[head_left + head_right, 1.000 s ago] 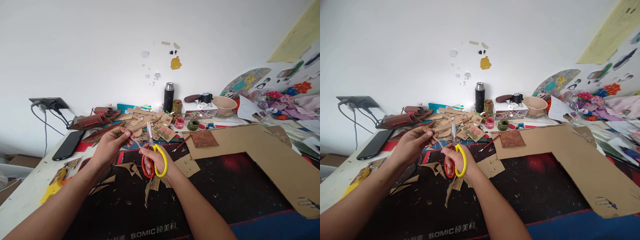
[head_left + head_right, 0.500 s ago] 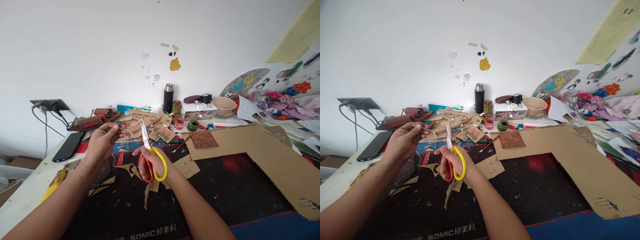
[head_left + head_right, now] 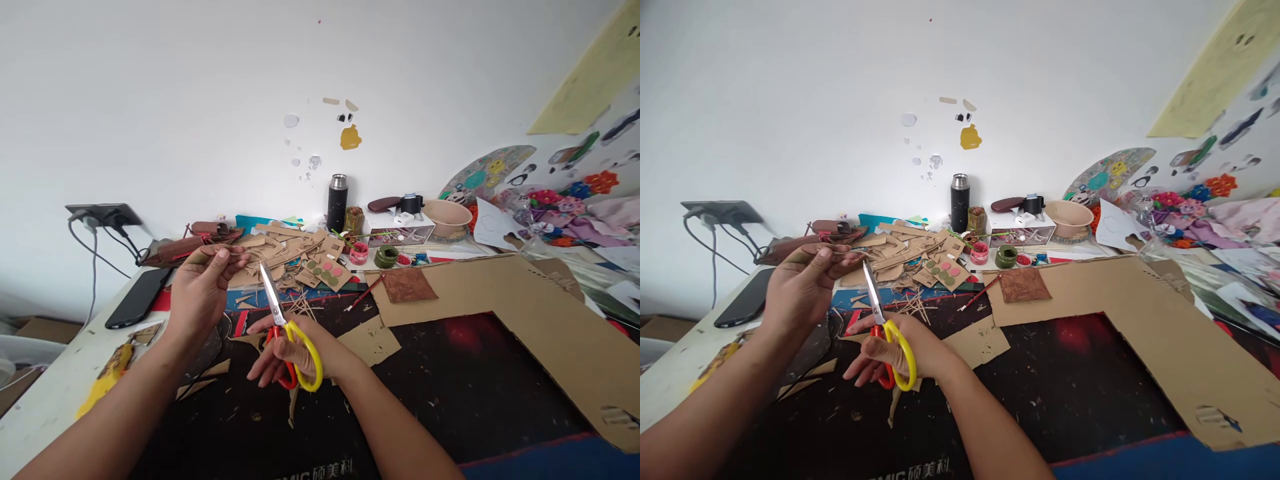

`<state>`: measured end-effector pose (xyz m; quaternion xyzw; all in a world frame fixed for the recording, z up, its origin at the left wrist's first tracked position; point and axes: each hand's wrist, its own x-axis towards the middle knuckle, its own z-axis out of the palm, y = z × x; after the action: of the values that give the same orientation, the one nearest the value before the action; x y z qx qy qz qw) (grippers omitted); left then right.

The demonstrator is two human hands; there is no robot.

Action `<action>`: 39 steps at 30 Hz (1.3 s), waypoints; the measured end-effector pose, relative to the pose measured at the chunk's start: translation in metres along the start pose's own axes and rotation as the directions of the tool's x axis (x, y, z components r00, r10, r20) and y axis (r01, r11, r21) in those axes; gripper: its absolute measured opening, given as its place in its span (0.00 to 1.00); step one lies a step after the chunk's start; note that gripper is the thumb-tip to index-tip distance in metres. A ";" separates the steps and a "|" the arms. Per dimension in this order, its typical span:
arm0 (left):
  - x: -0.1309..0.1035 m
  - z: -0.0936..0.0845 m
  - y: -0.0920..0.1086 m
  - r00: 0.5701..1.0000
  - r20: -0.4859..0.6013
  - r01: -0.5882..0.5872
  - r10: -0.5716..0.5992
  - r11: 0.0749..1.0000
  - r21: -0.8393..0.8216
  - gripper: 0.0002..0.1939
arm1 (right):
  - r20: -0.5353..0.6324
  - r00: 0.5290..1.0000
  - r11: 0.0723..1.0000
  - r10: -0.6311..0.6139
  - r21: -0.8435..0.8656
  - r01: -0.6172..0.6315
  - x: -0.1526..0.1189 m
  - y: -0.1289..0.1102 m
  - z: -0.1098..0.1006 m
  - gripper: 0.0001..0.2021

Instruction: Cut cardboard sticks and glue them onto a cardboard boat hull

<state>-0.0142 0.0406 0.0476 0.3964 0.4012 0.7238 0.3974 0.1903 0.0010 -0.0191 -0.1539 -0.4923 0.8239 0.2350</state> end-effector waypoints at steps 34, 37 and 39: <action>0.014 0.014 -0.023 0.994 -0.047 -0.107 0.103 0.991 -0.078 0.18 | -0.119 0.993 0.998 -0.011 -0.069 0.003 0.036 -0.002 -0.003 0.44; 0.016 0.009 -0.023 0.993 -0.048 -0.112 0.109 0.992 -0.057 0.18 | -0.127 0.992 0.996 -0.022 -0.085 0.011 0.045 -0.015 -0.004 0.45; 0.016 0.004 -0.023 0.992 -0.048 -0.116 0.115 0.993 -0.032 0.17 | -0.136 0.990 0.996 -0.033 -0.084 0.021 0.053 -0.018 -0.004 0.47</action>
<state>-0.0104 0.0649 0.0326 0.3953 0.3740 0.7613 0.3524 0.1516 0.0397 -0.0061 -0.2130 -0.5106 0.7871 0.2727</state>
